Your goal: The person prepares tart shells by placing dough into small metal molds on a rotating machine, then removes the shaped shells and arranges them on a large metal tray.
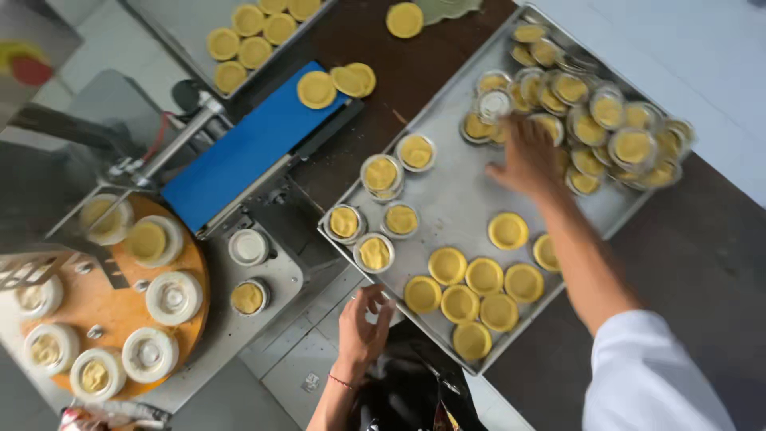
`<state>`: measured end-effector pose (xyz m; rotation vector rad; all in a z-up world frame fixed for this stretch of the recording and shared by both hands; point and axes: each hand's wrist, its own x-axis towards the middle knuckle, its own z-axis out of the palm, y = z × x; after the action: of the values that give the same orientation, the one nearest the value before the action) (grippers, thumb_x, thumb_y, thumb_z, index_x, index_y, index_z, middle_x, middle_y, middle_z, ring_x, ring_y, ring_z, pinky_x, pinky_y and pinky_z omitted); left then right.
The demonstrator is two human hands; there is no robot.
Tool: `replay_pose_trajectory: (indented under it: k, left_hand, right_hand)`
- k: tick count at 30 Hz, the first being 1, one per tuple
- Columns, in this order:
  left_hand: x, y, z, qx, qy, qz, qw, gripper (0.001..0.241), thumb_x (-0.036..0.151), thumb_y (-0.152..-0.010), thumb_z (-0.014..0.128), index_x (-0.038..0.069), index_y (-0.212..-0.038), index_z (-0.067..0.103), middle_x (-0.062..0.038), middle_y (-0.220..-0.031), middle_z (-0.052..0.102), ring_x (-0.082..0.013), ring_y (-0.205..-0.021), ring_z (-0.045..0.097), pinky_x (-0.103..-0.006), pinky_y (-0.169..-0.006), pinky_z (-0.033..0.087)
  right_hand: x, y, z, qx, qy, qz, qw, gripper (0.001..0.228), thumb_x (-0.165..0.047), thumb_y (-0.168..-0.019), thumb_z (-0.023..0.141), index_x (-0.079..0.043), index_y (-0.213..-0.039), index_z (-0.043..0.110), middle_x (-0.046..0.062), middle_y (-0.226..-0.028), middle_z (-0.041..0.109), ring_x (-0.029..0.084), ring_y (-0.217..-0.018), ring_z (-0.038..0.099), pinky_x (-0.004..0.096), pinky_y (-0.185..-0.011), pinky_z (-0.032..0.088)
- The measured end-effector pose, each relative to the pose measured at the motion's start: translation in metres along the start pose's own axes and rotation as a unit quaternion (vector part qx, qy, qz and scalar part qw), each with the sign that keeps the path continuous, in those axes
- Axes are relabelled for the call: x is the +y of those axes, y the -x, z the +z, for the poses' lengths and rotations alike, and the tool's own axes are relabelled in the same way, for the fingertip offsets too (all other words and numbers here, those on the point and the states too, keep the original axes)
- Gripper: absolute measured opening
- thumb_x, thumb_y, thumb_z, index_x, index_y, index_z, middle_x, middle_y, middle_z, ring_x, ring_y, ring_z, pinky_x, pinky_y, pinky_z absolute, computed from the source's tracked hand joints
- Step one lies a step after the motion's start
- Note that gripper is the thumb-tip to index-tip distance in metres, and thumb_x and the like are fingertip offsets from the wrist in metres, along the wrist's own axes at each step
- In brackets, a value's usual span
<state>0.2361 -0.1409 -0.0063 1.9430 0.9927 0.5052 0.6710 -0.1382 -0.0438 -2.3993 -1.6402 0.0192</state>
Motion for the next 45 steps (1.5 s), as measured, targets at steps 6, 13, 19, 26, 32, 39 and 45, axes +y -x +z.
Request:
replay_pose_trajectory:
  k: [6, 13, 19, 26, 32, 39, 45]
  left_hand:
    - [0.009, 0.007, -0.006, -0.006, -0.012, -0.067, 0.998, 0.033, 0.039, -0.096, 0.064, 0.012, -0.114, 0.068, 0.0, -0.086, 0.067, -0.0174, -0.073, 0.061, -0.0365, -0.07, 0.05]
    - [-0.006, 0.007, -0.016, 0.059, 0.0, -0.146, 0.988, 0.032, 0.036, -0.094, 0.067, 0.014, -0.118, 0.07, 0.003, -0.09, 0.071, -0.0158, -0.076, 0.061, -0.0366, -0.07, 0.053]
    - [-0.009, 0.008, -0.019, 0.058, -0.019, -0.085, 0.994, 0.031, 0.033, -0.095, 0.067, 0.011, -0.117, 0.069, 0.001, -0.091, 0.07, -0.018, -0.078, 0.064, -0.0373, -0.072, 0.053]
    - [-0.008, 0.008, -0.024, 0.063, -0.021, -0.078, 0.995, 0.03, 0.036, -0.093, 0.071, 0.014, -0.113, 0.07, 0.001, -0.089, 0.069, -0.0159, -0.076, 0.062, -0.035, -0.068, 0.051]
    - [-0.007, 0.011, -0.026, 0.076, -0.033, -0.088, 0.993, 0.03, 0.033, -0.092, 0.072, 0.013, -0.113, 0.071, 0.002, -0.089, 0.069, -0.0158, -0.076, 0.062, -0.0349, -0.074, 0.051]
    - [-0.004, 0.005, -0.019, 0.054, -0.02, -0.049, 0.997, 0.026, 0.03, -0.093, 0.071, 0.011, -0.11, 0.07, 0.0, -0.093, 0.071, -0.0162, -0.073, 0.062, -0.0353, -0.07, 0.052]
    - [0.001, -0.009, 0.008, 0.04, 0.026, 0.018, 0.999, 0.029, 0.019, -0.085, 0.083, 0.008, -0.109, 0.071, -0.007, -0.08, 0.072, -0.028, -0.063, 0.07, -0.0395, -0.061, 0.057]
  right_hand:
    - [-0.009, -0.112, -0.005, -0.333, 0.252, -0.047, 0.908, 0.116, -0.026, -0.079, 0.086, -0.043, -0.164, 0.008, 0.002, -0.178, -0.004, 0.042, -0.158, 0.012, 0.069, -0.116, 0.027]
    - [-0.021, -0.036, 0.048, -0.103, 0.154, -0.068, 0.98, 0.079, -0.022, -0.083, 0.062, -0.038, -0.157, 0.038, 0.008, -0.158, 0.042, 0.05, -0.124, 0.057, 0.076, -0.104, 0.037]
    - [-0.01, -0.005, 0.02, -0.234, 0.004, -0.017, 0.972, 0.06, -0.024, -0.083, 0.061, -0.026, -0.143, 0.06, 0.0, -0.146, 0.058, 0.036, -0.116, 0.067, 0.054, -0.089, 0.056]
    - [0.018, 0.004, -0.021, -0.151, -0.275, 0.098, 0.944, 0.038, -0.034, -0.1, 0.064, -0.013, -0.131, 0.073, 0.006, -0.123, 0.074, 0.021, -0.104, 0.07, 0.037, -0.084, 0.051]
    - [-0.01, 0.013, -0.035, -0.144, -0.253, 0.077, 0.954, 0.031, -0.036, -0.103, 0.062, -0.02, -0.126, 0.076, -0.001, -0.122, 0.074, 0.02, -0.106, 0.068, 0.035, -0.08, 0.053]
    - [-0.019, 0.04, 0.014, -0.044, -0.273, -0.019, 0.961, 0.025, -0.031, -0.103, 0.065, -0.013, -0.111, 0.08, 0.003, -0.11, 0.078, 0.018, -0.1, 0.072, 0.03, -0.089, 0.051]
    - [-0.075, 0.088, 0.03, 0.283, -0.06, -0.268, 0.919, 0.008, -0.018, -0.091, 0.08, -0.024, -0.097, 0.079, -0.003, -0.102, 0.074, 0.021, -0.088, 0.069, 0.04, -0.083, 0.053]
